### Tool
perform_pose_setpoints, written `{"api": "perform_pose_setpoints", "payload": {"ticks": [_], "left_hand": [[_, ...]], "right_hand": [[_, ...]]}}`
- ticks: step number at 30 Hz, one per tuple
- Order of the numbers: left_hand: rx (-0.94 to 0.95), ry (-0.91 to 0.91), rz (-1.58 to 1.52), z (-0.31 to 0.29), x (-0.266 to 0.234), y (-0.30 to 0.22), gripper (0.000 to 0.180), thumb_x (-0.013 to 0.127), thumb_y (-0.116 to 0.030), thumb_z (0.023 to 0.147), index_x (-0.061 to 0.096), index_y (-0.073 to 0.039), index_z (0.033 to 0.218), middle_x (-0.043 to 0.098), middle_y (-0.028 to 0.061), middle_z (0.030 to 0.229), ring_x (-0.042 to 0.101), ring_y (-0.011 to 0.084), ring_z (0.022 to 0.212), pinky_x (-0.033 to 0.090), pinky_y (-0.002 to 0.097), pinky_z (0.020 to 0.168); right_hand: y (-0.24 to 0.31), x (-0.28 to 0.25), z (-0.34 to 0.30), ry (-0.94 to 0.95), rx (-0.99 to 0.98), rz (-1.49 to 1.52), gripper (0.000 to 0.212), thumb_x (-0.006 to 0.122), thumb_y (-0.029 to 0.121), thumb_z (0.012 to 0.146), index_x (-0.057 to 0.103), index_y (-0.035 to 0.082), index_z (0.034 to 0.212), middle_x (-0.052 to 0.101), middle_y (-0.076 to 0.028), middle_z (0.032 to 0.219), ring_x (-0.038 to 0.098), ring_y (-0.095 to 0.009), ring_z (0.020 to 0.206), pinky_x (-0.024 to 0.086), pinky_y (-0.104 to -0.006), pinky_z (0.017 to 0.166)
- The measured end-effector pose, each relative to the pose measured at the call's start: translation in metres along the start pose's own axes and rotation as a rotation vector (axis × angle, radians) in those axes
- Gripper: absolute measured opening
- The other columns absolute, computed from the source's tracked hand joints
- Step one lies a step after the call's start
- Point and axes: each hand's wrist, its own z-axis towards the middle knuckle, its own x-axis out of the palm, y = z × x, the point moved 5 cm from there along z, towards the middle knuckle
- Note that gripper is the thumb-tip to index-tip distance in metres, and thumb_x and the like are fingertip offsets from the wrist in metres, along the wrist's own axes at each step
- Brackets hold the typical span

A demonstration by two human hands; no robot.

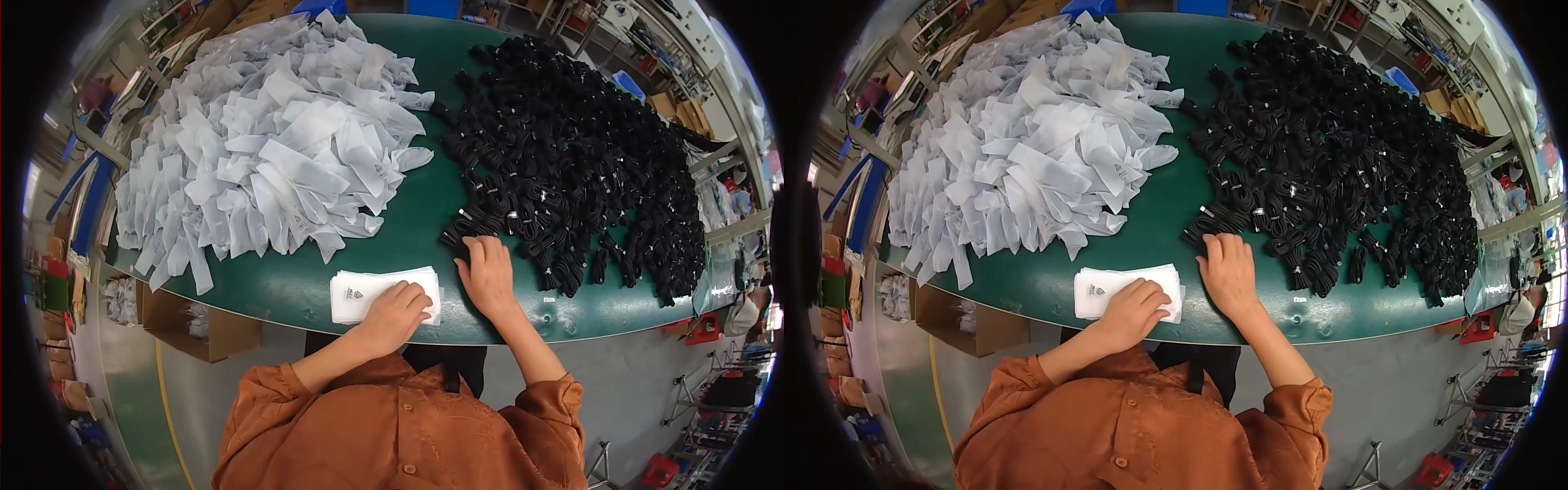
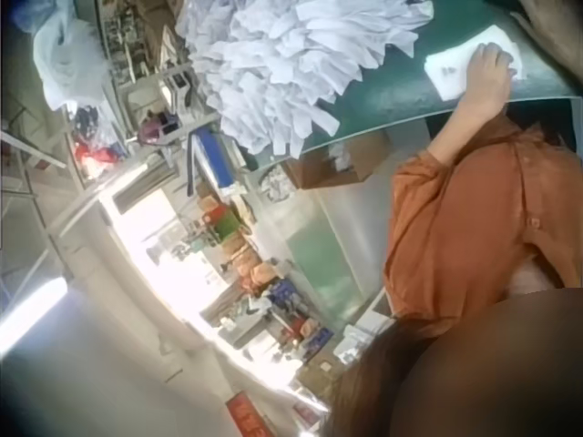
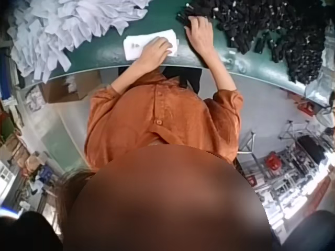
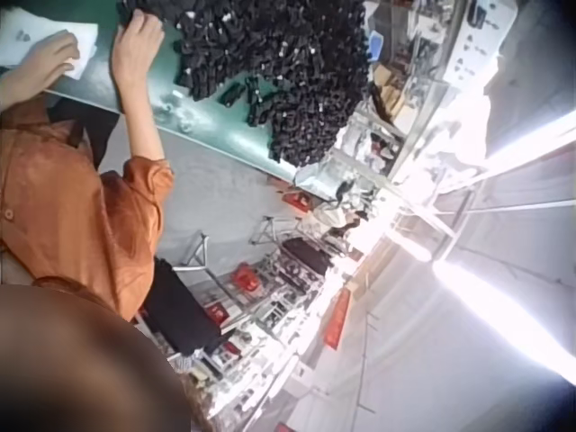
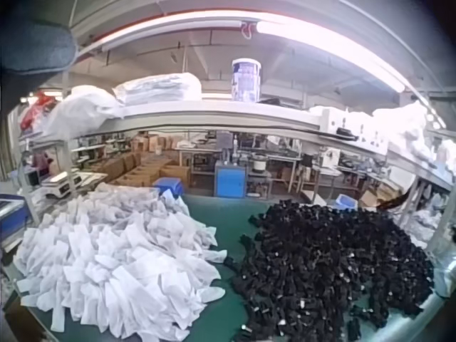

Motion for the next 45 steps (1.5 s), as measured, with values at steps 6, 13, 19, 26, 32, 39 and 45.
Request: {"api": "perform_pose_setpoints", "payload": {"ticks": [6,13,19,26,32,39,45], "left_hand": [[-0.003,-0.059,0.030,0.002,-0.001,0.000,0.017,0.073,-0.007,0.082,0.062,-0.004,0.095,0.057,0.0097,0.092,0.059,0.0302,0.084,0.049,0.0399,0.073],[-0.102,-0.129,-0.034,0.004,-0.002,0.004,0.012,0.071,-0.006,0.084,0.061,-0.004,0.090,0.056,0.0095,0.087,0.061,0.0303,0.081,0.050,0.0398,0.069],[-0.105,-0.141,-0.028,0.010,-0.001,0.001,0.009,0.070,-0.004,0.086,0.062,-0.004,0.091,0.058,0.0097,0.087,0.060,0.0291,0.076,0.050,0.0380,0.067],[-0.367,-0.064,-0.427,0.004,-0.008,0.015,0.006,0.065,0.001,0.090,0.061,-0.001,0.094,0.059,0.0069,0.087,0.054,0.0160,0.069,0.045,0.0275,0.063],[-0.329,-0.131,-0.603,0.002,-0.007,0.018,0.006,0.065,0.002,0.091,0.062,-0.001,0.096,0.064,0.0040,0.096,0.056,0.0134,0.076,0.045,0.0244,0.065],[0.065,-0.086,-0.326,0.010,-0.023,-0.007,0.015,0.070,0.002,0.081,0.062,-0.005,0.092,0.065,0.0074,0.103,0.058,0.0270,0.090,0.048,0.0355,0.078],[0.047,-0.120,-0.263,0.012,-0.022,-0.007,0.016,0.073,-0.002,0.079,0.061,-0.007,0.088,0.063,0.0067,0.107,0.056,0.0293,0.095,0.047,0.0372,0.082]], "right_hand": [[-0.010,-0.002,-0.035,0.000,0.307,0.361,0.030,0.078,0.006,0.082,0.064,0.001,0.109,0.057,-0.011,0.097,0.056,-0.023,0.067,0.043,-0.0325,0.057],[0.012,-0.026,-0.062,0.026,0.502,0.586,0.027,0.075,0.004,0.084,0.067,0.001,0.110,0.056,-0.005,0.089,0.048,-0.012,0.067,0.039,-0.0270,0.059],[0.011,-0.015,-0.084,0.125,0.578,0.833,0.021,0.070,0.007,0.092,0.067,-0.001,0.112,0.056,-0.001,0.090,0.054,-0.009,0.069,0.043,-0.0229,0.060],[0.015,-0.006,-0.091,0.366,0.933,1.318,0.027,0.062,0.018,0.101,0.069,-0.002,0.118,0.061,0.000,0.083,0.057,-0.006,0.065,0.045,-0.0206,0.058],[0.025,0.001,-0.093,0.542,1.025,1.375,0.031,0.059,0.018,0.100,0.067,-0.005,0.119,0.064,-0.003,0.080,0.054,-0.009,0.060,0.042,-0.0234,0.053],[0.032,-0.002,-0.095,0.478,1.189,1.453,0.031,0.058,0.016,0.100,0.065,-0.004,0.122,0.065,-0.003,0.082,0.052,-0.008,0.055,0.041,-0.0207,0.051],[0.043,-0.012,-0.082,0.263,0.637,0.882,0.028,0.069,0.004,0.092,0.064,-0.003,0.118,0.067,-0.005,0.093,0.063,-0.012,0.074,0.051,-0.0261,0.061]]}}
